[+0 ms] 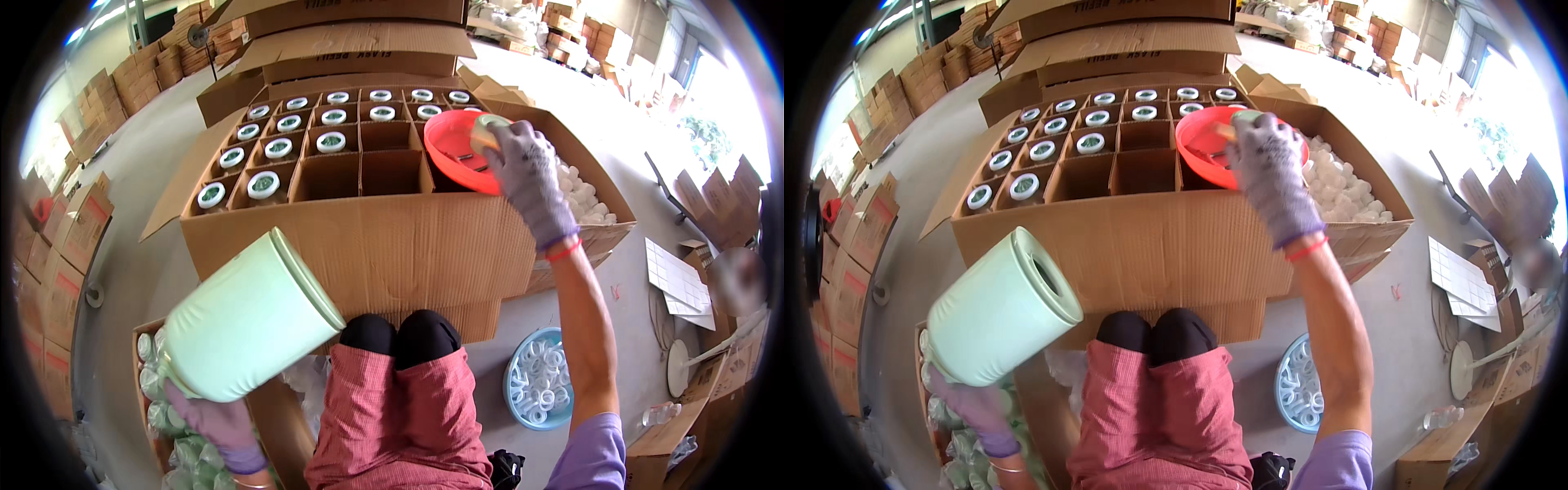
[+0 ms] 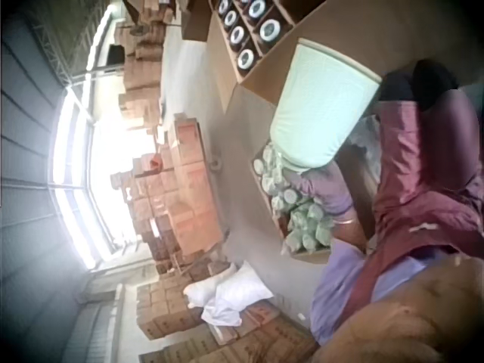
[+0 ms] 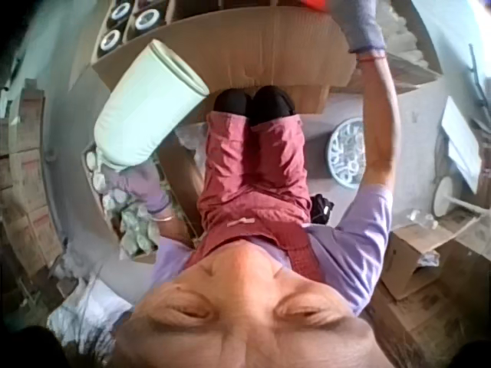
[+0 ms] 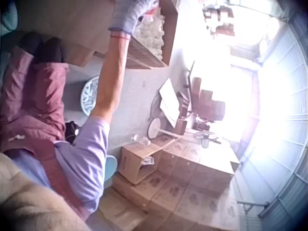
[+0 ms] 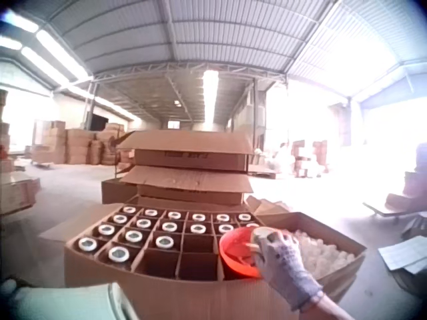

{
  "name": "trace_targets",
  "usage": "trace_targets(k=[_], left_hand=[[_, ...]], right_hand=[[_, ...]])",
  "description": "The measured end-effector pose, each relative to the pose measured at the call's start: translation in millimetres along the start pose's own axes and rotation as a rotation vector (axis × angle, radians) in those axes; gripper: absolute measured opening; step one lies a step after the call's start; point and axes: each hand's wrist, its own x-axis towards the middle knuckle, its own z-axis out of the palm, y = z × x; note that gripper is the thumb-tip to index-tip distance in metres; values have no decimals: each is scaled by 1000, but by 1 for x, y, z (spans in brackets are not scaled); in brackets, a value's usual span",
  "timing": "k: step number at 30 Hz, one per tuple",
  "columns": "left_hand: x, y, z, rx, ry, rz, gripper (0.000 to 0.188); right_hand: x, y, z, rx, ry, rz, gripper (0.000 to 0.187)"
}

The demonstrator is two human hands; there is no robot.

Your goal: The person assembles light green thermos flasks by inserting internal components, screwing on lids, and placing stoppers. The person then wraps each assembled flask in a plastic bag and places it into a cardboard box.

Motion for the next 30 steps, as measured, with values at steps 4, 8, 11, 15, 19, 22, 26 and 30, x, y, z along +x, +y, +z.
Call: trace_targets(k=[4,8,11,15,19,22,26,30], left_hand=[[-46,-26,33,860,-108,13,72],[-76,-28,35,62,-286,-815,62],[-55,-11,15,373,-757,-905,53],[-49,-51,45,333,-475,-697,44],[-57,-74,46,390,-677,-613,41],[-49,-63,29,373,-524,-685,43],[-46,-72,48,254,-404,-503,42],[-39,-70,42,282,-766,-632,51]], right_hand=[[-67,-90,-52,1088,-301,68,63],[-127,-99,-80,1237,-296,384,53],[-151,-98,-63,1174,-279,12,43],[-204,-152,-53,1144,-352,-371,43],[-217,-147,-51,1228,-429,-323,38],[-233,-94,-37,1162,-575,9,29],[-240,-74,-44,1247,-627,342,44],[-228,-80,-40,1253,-725,30,55]])
